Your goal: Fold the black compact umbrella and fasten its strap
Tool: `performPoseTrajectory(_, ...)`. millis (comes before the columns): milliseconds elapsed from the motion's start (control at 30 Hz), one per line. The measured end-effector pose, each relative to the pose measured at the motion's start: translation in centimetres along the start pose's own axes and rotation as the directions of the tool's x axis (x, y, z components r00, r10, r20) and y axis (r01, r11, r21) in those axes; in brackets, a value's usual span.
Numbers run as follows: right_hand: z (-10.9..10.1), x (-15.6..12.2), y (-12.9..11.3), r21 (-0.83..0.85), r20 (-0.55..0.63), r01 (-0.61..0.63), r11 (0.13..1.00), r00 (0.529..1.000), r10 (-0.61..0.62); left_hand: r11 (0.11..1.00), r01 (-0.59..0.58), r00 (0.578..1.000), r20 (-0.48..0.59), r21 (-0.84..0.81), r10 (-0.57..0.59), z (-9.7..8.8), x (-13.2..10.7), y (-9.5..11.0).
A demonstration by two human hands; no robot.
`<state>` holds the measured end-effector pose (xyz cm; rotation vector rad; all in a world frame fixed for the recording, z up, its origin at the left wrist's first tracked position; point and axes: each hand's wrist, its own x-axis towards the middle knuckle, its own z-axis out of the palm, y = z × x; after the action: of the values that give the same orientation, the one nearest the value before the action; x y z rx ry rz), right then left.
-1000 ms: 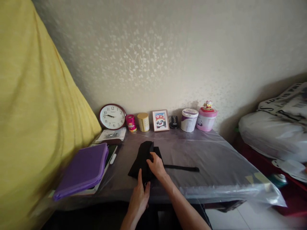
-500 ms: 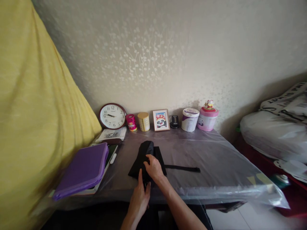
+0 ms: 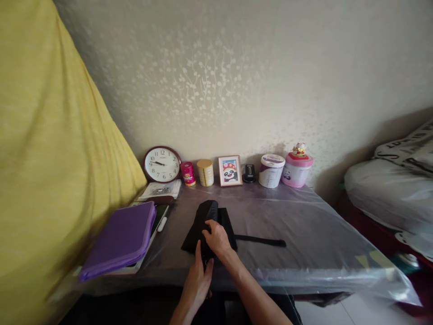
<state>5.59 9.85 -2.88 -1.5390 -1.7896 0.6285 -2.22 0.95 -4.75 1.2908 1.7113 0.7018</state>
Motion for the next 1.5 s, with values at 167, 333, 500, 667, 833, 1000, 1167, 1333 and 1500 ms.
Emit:
performPoseTrajectory(167,0.3,0.1,-0.3,0.0,0.017,0.014,1.0,1.0,-0.014,0.999,0.011,1.0,0.014,0.05,-0.012,-0.4,0.4,0.2)
performPoseTrajectory(333,0.5,0.1,-0.6,-0.013,0.035,0.017,1.0,0.999,-0.016,0.998,0.031,0.999,0.018,0.059,-0.032,-0.5,0.7,-0.1)
performPoseTrajectory(500,0.5,-0.2,-0.7,-0.064,0.045,0.041,0.997,0.998,-0.038,0.996,-0.009,1.0,0.008,0.083,0.009,-0.4,0.9,-0.8)
performPoseTrajectory(667,0.6,-1.2,-0.7,-0.104,0.028,0.121,0.987,0.992,-0.119,0.991,-0.045,0.999,-0.005,0.127,0.046,-0.4,1.3,-1.4)
performPoseTrajectory(833,0.6,-2.0,-0.8,-0.132,0.006,0.205,0.97,0.978,-0.206,0.997,-0.063,0.998,-0.006,0.036,0.063,-0.4,1.2,-1.3)
performPoseTrajectory(1000,0.5,-2.7,-0.8,-0.162,0.011,0.282,0.946,0.959,-0.284,0.989,-0.104,0.995,-0.015,-0.109,0.103,-0.4,0.9,-1.3)
performPoseTrajectory(1167,0.2,-3.8,-0.6,-0.135,0.02,0.363,0.922,0.931,-0.364,0.969,-0.125,0.991,0.016,-0.212,0.131,-0.8,1.2,-1.7)
performPoseTrajectory(1333,-0.5,-4.4,-0.5,-0.084,0.05,0.411,0.908,0.912,-0.408,0.949,-0.086,0.992,0.061,-0.303,0.11,-0.7,1.5,-2.2)
performPoseTrajectory(1500,-1.3,-4.5,-0.3,-0.077,0.106,0.47,0.88,0.881,-0.461,0.959,-0.111,0.99,0.05,-0.26,0.128,-0.6,1.6,-2.6)
